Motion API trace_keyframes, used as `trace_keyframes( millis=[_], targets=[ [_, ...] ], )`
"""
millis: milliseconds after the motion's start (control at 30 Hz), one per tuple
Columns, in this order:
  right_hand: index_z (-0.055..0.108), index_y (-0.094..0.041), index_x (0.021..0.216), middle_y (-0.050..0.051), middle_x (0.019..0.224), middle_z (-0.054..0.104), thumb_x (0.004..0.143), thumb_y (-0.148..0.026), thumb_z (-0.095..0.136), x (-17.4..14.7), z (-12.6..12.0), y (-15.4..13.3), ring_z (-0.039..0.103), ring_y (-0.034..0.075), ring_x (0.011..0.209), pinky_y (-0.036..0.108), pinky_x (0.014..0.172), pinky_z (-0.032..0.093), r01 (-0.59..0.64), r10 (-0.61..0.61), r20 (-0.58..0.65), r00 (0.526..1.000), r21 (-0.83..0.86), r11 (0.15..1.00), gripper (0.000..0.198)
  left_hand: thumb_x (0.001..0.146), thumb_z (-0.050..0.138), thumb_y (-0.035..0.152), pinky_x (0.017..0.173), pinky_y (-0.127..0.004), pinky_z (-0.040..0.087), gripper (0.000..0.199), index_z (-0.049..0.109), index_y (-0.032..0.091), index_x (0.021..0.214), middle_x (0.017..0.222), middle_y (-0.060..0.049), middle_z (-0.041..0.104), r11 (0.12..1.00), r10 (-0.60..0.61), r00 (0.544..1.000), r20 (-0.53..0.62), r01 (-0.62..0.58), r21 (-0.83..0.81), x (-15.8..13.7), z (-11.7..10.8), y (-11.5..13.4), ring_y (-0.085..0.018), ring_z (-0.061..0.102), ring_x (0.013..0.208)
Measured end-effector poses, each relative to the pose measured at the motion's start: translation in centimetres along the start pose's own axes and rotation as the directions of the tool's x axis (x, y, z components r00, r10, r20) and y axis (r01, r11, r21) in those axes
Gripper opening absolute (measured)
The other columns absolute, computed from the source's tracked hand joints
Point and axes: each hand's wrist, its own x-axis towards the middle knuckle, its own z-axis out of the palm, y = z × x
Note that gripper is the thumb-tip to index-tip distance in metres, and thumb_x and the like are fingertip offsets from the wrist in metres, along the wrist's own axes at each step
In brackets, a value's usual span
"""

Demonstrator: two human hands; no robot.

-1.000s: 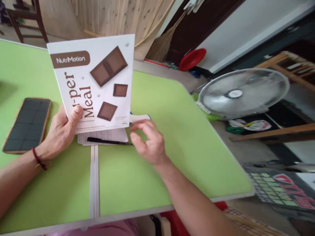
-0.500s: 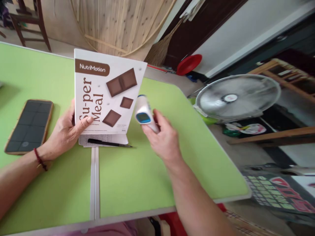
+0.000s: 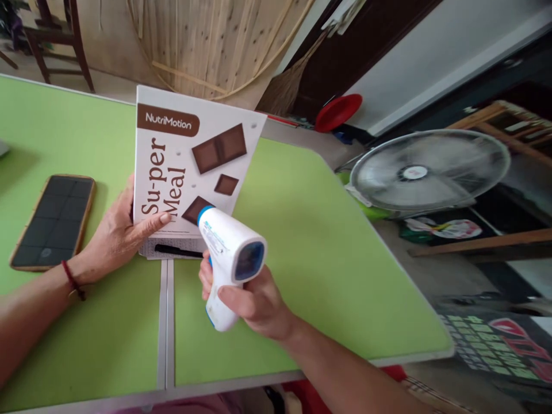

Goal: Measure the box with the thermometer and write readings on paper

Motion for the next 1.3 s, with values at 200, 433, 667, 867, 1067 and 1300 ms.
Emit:
trace_keyframes(
  millis=[200,433,667,867,1067,1300],
  targets=[
    [0.055,-0.022,0.093,-0.001,0.077,0.051,0.068,-0.044,0.08,0.76,0.35,0.56,0.049,0.014,0.067,0.033,0.06,0.046,-0.012,0.012,-0.025,1.0,-0.015,1.0,0.042,0.089,0.065,0.055,0.093,-0.046,0.055,0.061,0.047,0.022,0.138,0.128,-0.01,0.064,0.997,-0.015,1.0,-0.023,0.016,0.071,-0.1,0.03,0.13,-0.031,0.066,0.106],
    [0.057,-0.022,0.093,-0.001,0.071,0.052,0.071,-0.052,0.079,0.97,0.54,0.51,0.051,0.015,0.066,0.033,0.059,0.048,0.009,-0.009,0.005,1.0,-0.036,0.999,0.043,0.088,0.066,0.056,0.092,-0.046,0.055,0.065,0.044,0.022,0.139,0.121,-0.009,0.067,0.996,-0.038,0.999,-0.029,0.04,0.082,-0.16,0.08,0.42,-0.031,0.066,0.105],
    [0.058,-0.022,0.088,-0.001,0.069,0.054,0.072,-0.052,0.078,0.87,0.42,0.39,0.052,0.015,0.064,0.033,0.059,0.05,0.017,-0.017,0.009,1.0,-0.065,0.998,0.04,0.089,0.065,0.054,0.091,-0.045,0.054,0.064,0.043,0.023,0.14,0.122,-0.009,0.066,0.998,-0.022,0.999,-0.023,0.024,0.051,-0.12,0.06,0.41,-0.031,0.065,0.106],
    [0.059,-0.021,0.09,0.0,0.071,0.056,0.072,-0.052,0.078,0.77,0.37,0.26,0.055,0.015,0.064,0.034,0.06,0.051,0.008,-0.008,0.009,1.0,-0.069,0.998,0.041,0.087,0.066,0.056,0.088,-0.045,0.055,0.063,0.046,0.023,0.137,0.121,-0.008,0.066,0.995,-0.035,0.999,-0.036,0.038,0.09,-0.1,0.03,0.48,-0.032,0.065,0.105],
    [0.057,-0.021,0.088,-0.001,0.071,0.054,0.072,-0.053,0.079,0.81,0.48,0.37,0.053,0.015,0.066,0.032,0.058,0.049,0.001,-0.001,0.009,1.0,-0.039,0.999,0.042,0.088,0.066,0.056,0.095,-0.046,0.054,0.069,0.04,0.025,0.144,0.125,-0.008,0.065,0.998,-0.02,0.999,-0.03,0.022,0.063,-0.12,0.0,0.41,-0.033,0.064,0.111],
    [0.057,-0.021,0.086,0.0,0.074,0.053,0.069,-0.053,0.081,0.96,0.5,0.27,0.053,0.015,0.067,0.032,0.059,0.05,0.005,-0.005,0.005,1.0,-0.036,0.999,0.044,0.084,0.069,0.058,0.088,-0.044,0.059,0.061,0.051,0.024,0.132,0.117,-0.006,0.07,0.996,-0.068,0.997,-0.039,0.07,0.048,-0.04,-0.27,0.82,-0.032,0.068,0.103]
  ],
)
